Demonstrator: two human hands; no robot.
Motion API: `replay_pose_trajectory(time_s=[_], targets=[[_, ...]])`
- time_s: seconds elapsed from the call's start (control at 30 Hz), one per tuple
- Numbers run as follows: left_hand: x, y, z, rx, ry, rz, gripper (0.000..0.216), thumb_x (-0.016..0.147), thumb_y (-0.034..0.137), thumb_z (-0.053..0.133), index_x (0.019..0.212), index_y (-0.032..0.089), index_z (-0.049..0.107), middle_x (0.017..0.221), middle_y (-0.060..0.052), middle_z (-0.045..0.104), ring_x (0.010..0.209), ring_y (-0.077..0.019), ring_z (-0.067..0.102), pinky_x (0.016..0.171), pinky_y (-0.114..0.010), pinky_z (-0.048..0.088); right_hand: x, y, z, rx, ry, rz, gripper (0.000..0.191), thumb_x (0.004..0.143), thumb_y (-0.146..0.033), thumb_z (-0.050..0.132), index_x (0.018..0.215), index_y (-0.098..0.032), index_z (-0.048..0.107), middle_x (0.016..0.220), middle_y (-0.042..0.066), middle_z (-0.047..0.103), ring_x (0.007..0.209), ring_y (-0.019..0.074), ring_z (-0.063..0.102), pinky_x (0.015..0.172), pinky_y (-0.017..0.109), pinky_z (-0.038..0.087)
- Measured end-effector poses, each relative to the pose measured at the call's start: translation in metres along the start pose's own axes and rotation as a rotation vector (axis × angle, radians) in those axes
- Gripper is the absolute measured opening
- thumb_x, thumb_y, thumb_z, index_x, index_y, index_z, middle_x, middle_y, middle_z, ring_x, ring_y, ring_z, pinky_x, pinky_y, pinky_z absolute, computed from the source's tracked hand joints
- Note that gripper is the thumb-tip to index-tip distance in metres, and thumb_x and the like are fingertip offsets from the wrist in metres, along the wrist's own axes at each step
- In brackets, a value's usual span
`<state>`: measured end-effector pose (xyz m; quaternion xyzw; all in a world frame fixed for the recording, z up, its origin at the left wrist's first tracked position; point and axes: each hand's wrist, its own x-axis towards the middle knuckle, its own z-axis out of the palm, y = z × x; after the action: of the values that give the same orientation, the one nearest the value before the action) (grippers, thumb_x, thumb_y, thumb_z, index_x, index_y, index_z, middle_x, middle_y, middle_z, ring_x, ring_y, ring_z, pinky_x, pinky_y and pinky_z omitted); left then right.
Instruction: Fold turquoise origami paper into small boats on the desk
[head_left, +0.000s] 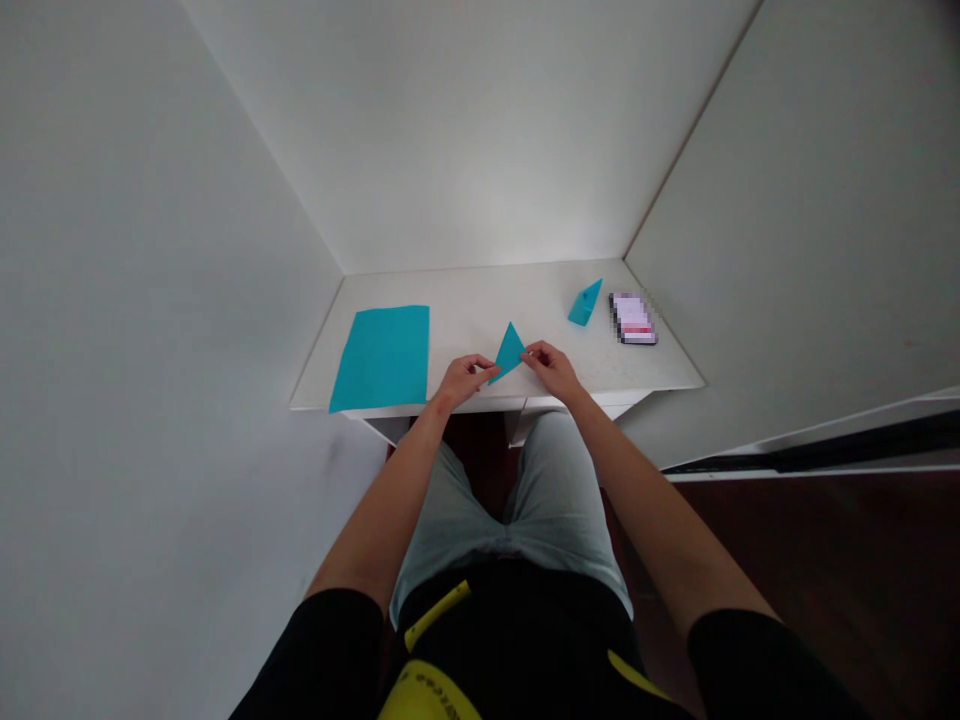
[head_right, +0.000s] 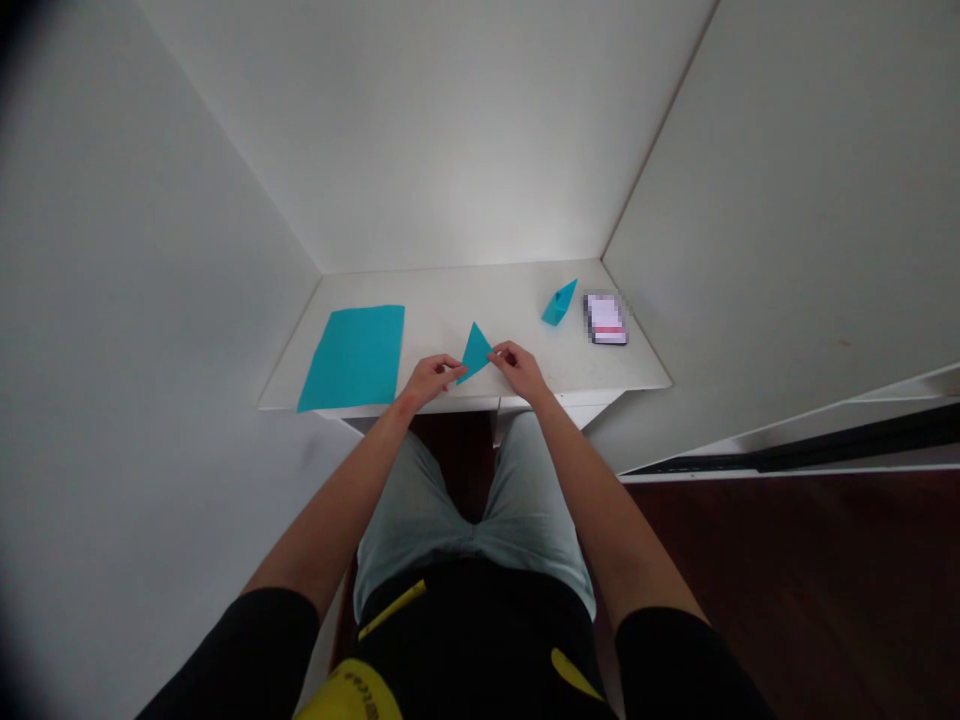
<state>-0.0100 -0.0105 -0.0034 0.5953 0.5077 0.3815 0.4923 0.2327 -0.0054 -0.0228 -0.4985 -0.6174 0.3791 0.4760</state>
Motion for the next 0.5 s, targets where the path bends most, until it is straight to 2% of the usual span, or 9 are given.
replay_pose_trajectory(time_s=[0.07,0.13,0.27,0.4,0.5], targets=[[-0.0003,0.0012,0.0003,-0.024,-0.02,0.018,0.052,0.066,0.06,0.089,0.093,0.017,0.082,0.074,-0.001,0.07,0.057,-0.01,0.052,0.049,-0.022,0.048,-0.0002,0.0001,-0.0007,0.005,-0.015,0.002,0.054,0.08,-0.078,0.073,0.092,-0.025,0.068,0.069,-0.004,0.053,0.066,0.0171,0.047,0.063,0.032,0.039],[-0.0008,0.0024,0.0001,-0.057,-0.049,0.023,0.056,0.072,0.063,0.086,0.104,0.017,0.083,0.087,-0.005,0.077,0.068,-0.0131,0.061,0.051,-0.021,0.05,-0.0008,-0.0005,-0.0015,-0.002,-0.05,0.01,0.053,0.08,-0.076,0.074,0.091,-0.025,0.069,0.069,-0.003,0.054,0.066,0.0171,0.048,0.064,0.032,0.039],[-0.0014,0.0038,-0.0008,-0.067,-0.082,-0.009,0.059,0.085,0.061,0.078,0.124,0.017,0.08,0.092,-0.007,0.079,0.082,-0.018,0.071,0.055,-0.02,0.05,-0.0023,-0.0027,-0.0012,-0.029,-0.111,0.021,0.051,0.081,-0.075,0.075,0.091,-0.025,0.07,0.072,-0.002,0.06,0.067,0.0176,0.05,0.065,0.033,0.041],[-0.0002,0.0055,-0.0003,-0.077,-0.112,-0.009,0.067,0.091,0.056,0.077,0.144,0.016,0.069,0.086,-0.004,0.076,0.065,-0.012,0.064,0.053,-0.021,0.047,-0.0026,-0.004,0.0014,-0.029,-0.118,0.027,0.052,0.08,-0.076,0.075,0.092,-0.025,0.07,0.069,-0.003,0.057,0.065,0.0171,0.048,0.063,0.032,0.041],[0.0006,0.0088,0.0044,-0.082,-0.176,-0.027,0.067,0.096,0.056,0.072,0.149,0.015,0.065,0.081,-0.002,0.074,0.054,-0.0095,0.06,0.053,-0.022,0.047,-0.0025,-0.0049,0.0026,-0.031,-0.108,0.024,0.054,0.08,-0.076,0.074,0.1,-0.026,0.07,0.071,-0.003,0.059,0.064,0.0171,0.049,0.063,0.032,0.041]])
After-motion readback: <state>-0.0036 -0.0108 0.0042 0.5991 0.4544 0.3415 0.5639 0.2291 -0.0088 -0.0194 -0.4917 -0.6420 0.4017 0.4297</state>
